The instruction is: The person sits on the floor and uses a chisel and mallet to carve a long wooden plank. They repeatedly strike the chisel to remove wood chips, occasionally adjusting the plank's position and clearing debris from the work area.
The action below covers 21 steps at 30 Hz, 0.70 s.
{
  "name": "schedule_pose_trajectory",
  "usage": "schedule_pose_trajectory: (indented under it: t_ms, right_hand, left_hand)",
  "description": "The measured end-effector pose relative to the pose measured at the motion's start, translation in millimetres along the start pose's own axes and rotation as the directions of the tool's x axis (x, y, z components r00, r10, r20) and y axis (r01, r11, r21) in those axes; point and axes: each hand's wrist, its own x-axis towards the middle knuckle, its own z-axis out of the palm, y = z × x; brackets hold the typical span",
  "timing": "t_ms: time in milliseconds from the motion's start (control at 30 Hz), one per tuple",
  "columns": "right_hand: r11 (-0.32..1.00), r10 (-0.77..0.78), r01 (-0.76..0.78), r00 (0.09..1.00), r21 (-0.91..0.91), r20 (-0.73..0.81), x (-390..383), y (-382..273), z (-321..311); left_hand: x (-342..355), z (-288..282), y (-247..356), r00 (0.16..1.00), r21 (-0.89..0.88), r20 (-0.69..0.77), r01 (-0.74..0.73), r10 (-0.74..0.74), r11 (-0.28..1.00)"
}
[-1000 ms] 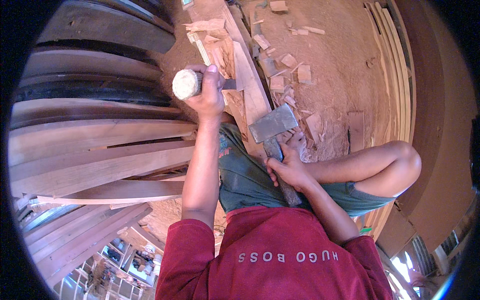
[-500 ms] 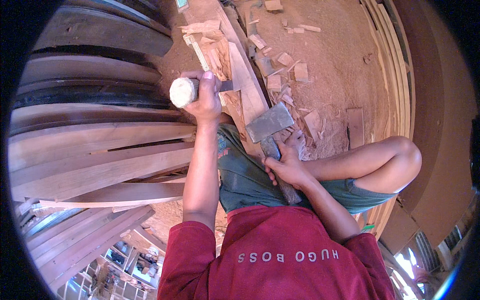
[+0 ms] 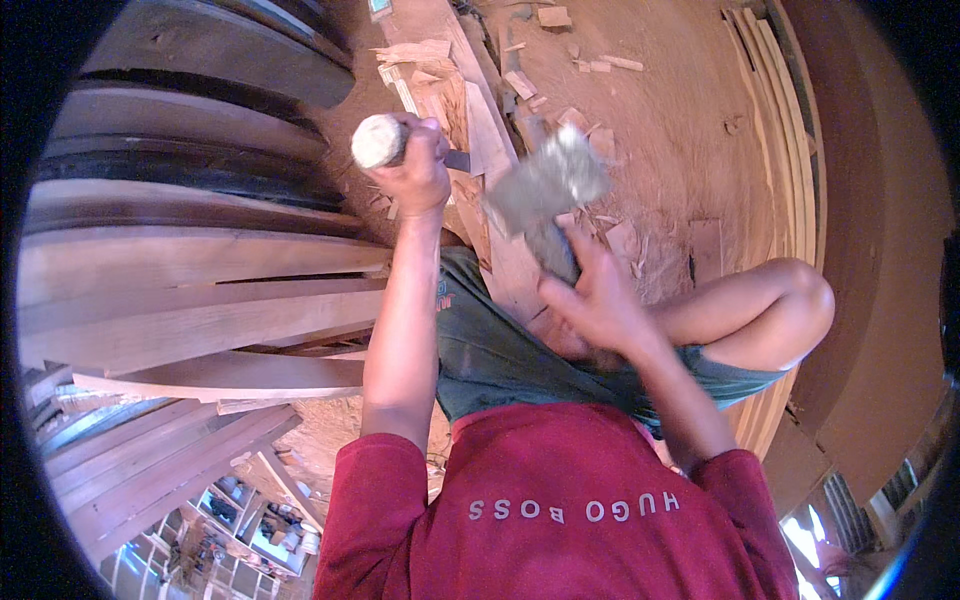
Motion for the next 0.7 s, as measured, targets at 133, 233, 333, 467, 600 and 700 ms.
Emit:
schedule_pose_trajectory:
  t_ms: [133, 233, 333, 467, 600, 700]
  right_hand:
    - [0.988, -0.155, 0.155, 0.987, 0.006, 0.038, 61, -94, -77]
    - [0.908, -0.408, 0.402, 0.912, -0.121, -0.033, 83, -125, -97]
    - [0.896, -0.247, 0.309, 0.944, -0.319, 0.219, 97, -122, -98]
    - [0.789, -0.415, 0.483, 0.875, -0.380, 0.251, 104, -116, -108]
    - [0.792, -0.582, 0.586, 0.809, -0.170, 0.079, 83, -150, -116]
    - [0.824, -0.537, 0.539, 0.841, -0.174, 0.062, 79, -138, -99]
  left_hand:
    - [-4, -11, -12, 0.963, 0.154, -0.126, -0.217, 0.237, 0.964]
    - [-12, 11, 5, 0.977, 0.159, -0.149, -0.130, 0.154, 0.979]
    - [-8, 11, -3, 0.980, 0.265, -0.075, -0.159, 0.185, 0.951]
    - [7, -3, -39, 0.904, 0.317, -0.110, -0.362, 0.414, 0.876]
    - [-6, -22, -37, 0.989, 0.425, -0.010, -0.127, 0.145, 0.896]
    - [-8, -32, -55, 0.989, 0.509, -0.027, -0.113, 0.148, 0.853]
